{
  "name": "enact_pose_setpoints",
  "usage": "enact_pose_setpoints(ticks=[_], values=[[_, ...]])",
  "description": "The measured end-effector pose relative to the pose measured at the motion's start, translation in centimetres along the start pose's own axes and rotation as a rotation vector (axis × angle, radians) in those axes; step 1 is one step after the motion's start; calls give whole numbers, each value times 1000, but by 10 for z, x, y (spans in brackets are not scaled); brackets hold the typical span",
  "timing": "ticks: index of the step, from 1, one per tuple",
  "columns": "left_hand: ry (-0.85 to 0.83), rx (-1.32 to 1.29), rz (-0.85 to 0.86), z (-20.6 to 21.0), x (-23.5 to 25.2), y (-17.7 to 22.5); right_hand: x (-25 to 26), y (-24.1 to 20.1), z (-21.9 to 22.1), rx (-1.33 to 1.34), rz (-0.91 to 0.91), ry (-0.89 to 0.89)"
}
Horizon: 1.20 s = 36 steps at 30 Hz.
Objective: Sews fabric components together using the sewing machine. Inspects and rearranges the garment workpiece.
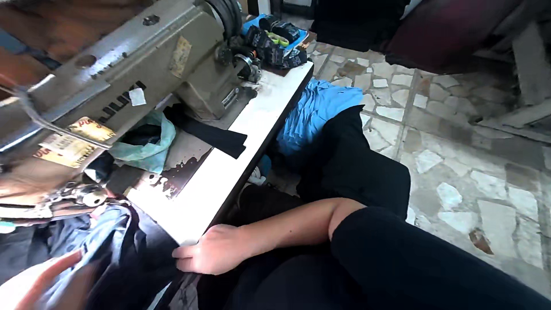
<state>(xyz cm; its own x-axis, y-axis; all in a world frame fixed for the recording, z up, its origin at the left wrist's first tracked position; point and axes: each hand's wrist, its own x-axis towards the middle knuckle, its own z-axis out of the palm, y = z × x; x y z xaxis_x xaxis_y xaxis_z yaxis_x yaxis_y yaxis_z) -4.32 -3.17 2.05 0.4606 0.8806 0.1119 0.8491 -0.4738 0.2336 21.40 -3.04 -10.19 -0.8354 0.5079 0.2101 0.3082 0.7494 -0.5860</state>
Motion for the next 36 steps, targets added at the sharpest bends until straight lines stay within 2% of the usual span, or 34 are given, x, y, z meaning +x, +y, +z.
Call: enact_pose_setpoints(ticks=[1, 3, 5, 7, 10, 13, 15, 17, 20, 22, 24, 26, 28, 32, 36], values=[[103, 79, 193, 37, 33, -7, -5, 2, -1, 12, 0, -35], [51, 11, 159, 77, 93, 49, -16, 5, -5, 52, 3, -46], [-23, -65, 175, 106, 144, 85, -26, 8, -11, 88, 18, -55], [12, -96, 320, 133, 184, 97, -39, 13, -18, 135, 44, -57], [-15, -87, 414, 155, 224, 102, -60, 23, -31, 222, 110, -26], [-36, -58, 461, 165, 237, 98, -84, 38, -38, 322, 161, 131], [-6, -57, 491, 167, 240, 94, -95, 48, -49, 362, 178, 264], [31, -93, 474, 170, 241, 92, -100, 58, -61, 361, 197, 486], [99, -313, 264, 164, 242, 96, -93, 84, -84, 297, 324, 896], [163, -486, 80, 152, 244, 98, -79, 105, -109, 263, 461, 1008], [218, -617, -24, 133, 238, 102, -59, 120, -132, 345, 510, 1002], [280, -744, -42, 114, 223, 105, -38, 118, -143, 433, 427, 997], [369, -923, -61, 99, 200, 105, -22, 96, -145, 484, 296, 975], [483, -1344, -90, 82, 143, 97, -2, 53, -129, 762, 128, 814], [494, -1477, -172, 77, 95, 86, 20, 28, -104, 859, 71, 695]])
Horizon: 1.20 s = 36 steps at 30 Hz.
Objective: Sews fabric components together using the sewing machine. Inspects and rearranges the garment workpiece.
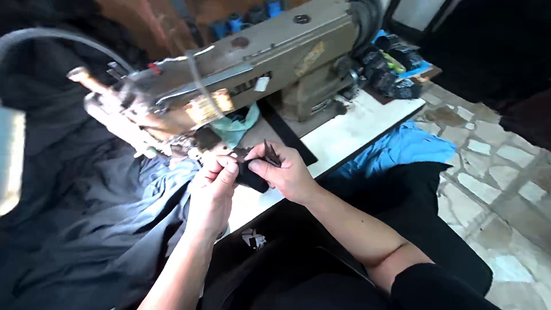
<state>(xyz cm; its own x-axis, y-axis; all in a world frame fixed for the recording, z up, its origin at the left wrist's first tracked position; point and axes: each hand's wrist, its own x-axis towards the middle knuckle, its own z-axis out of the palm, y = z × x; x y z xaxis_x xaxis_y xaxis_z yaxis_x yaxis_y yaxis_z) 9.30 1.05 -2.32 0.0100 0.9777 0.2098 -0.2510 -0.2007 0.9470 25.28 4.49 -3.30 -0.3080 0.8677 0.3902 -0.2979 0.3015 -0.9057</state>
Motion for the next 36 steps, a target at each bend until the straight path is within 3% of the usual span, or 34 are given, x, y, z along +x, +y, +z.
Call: enact_pose_setpoints(ticks=[4, 12, 19, 25, 31, 36], values=[[83, 37, -15, -21, -22, 9, 0, 2, 29, -21, -44, -105], [86, 68, -42, -48, -37, 10, 5, 5, 49, -73, -38, -242], [-16, 579, 269, -65, -44, 21, 10, -3, 52, -53, 42, -252], [302, 265, 128, -56, -44, 17, -8, 42, 58, -366, -255, -208], [484, 156, 111, -54, -41, 14, -12, 53, 64, -449, -239, -169], [529, 90, 89, -52, -40, 10, -16, 51, 66, -439, -216, -162]])
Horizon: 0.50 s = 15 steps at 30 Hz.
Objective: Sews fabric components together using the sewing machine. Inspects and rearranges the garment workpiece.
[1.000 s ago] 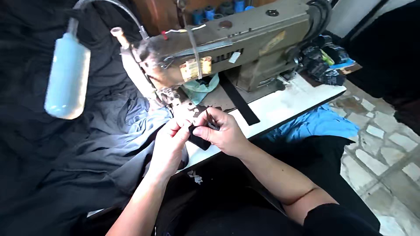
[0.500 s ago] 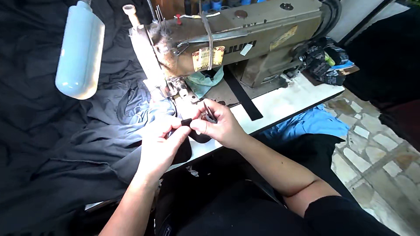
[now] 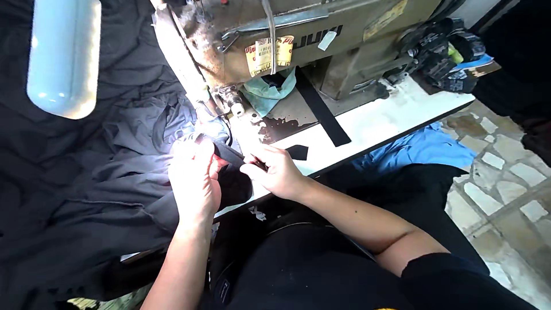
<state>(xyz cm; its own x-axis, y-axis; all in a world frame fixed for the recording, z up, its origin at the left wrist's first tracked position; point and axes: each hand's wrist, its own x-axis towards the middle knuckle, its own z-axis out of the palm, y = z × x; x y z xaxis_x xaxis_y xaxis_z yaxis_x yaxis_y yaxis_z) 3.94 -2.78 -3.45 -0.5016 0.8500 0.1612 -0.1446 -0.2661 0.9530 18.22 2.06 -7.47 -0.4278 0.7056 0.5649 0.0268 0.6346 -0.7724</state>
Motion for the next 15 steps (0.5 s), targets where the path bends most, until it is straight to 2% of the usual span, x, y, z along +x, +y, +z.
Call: enact_pose_setpoints(ticks=[6, 15], values=[[41, -54, -27, 1, -1, -5, -1, -1, 1, 125, 109, -5], [-26, -126, -79, -10, 3, -8, -5, -3, 4, 127, 281, 17]])
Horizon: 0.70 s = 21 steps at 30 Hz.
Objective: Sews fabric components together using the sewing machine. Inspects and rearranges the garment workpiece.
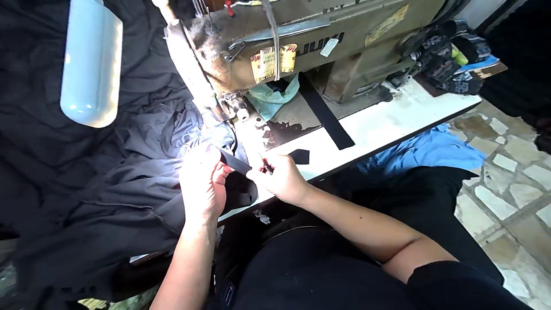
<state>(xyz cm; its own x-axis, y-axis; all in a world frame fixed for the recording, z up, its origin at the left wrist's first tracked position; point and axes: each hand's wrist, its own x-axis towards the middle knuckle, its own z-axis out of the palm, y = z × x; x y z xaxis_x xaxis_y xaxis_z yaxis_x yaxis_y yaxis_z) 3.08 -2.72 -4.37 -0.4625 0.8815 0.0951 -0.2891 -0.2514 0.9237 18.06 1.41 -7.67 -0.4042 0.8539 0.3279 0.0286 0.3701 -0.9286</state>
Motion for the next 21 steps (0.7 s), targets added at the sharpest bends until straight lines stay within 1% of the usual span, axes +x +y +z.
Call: enact_pose_setpoints(ticks=[2, 3, 5, 7, 8, 9, 10, 12, 13, 14, 16, 18, 19, 21], values=[[-35, 24, 2, -2, 0, 2, -3, -4, -1, 0, 64, -22], [-80, 44, 13, -5, 1, 5, -4, -10, -5, 17, 110, -77], [-266, 90, 30, -13, 1, 14, -7, -26, -17, 107, 172, -292], [-469, 132, 4, -19, 6, 22, -6, -35, -29, 150, 85, -539], [-534, 181, -37, -20, 10, 23, -2, -34, -30, 68, 28, -590], [-552, 285, -76, -22, 15, 21, 5, -29, -28, -61, -10, -610], [-544, 454, -89, -23, 21, 18, 13, -22, -26, -196, -20, -638], [-550, 965, -8, -27, 35, 15, 27, -8, -19, -382, 65, -767], [-561, 1178, 55, -30, 42, 12, 29, -4, -16, -431, 85, -797], [-558, 1321, 101, -35, 47, 7, 28, -3, -14, -461, 82, -797], [-530, 1427, 151, -39, 47, 1, 26, -6, -13, -489, 92, -802], [-507, 1394, 271, -36, 40, -3, 25, -7, -17, -477, 112, -807], [-517, 1370, 321, -33, 36, -4, 24, -6, -20, -461, 116, -805], [-589, 1328, 395, -28, 36, -13, 23, -3, -22, -425, 122, -793]])
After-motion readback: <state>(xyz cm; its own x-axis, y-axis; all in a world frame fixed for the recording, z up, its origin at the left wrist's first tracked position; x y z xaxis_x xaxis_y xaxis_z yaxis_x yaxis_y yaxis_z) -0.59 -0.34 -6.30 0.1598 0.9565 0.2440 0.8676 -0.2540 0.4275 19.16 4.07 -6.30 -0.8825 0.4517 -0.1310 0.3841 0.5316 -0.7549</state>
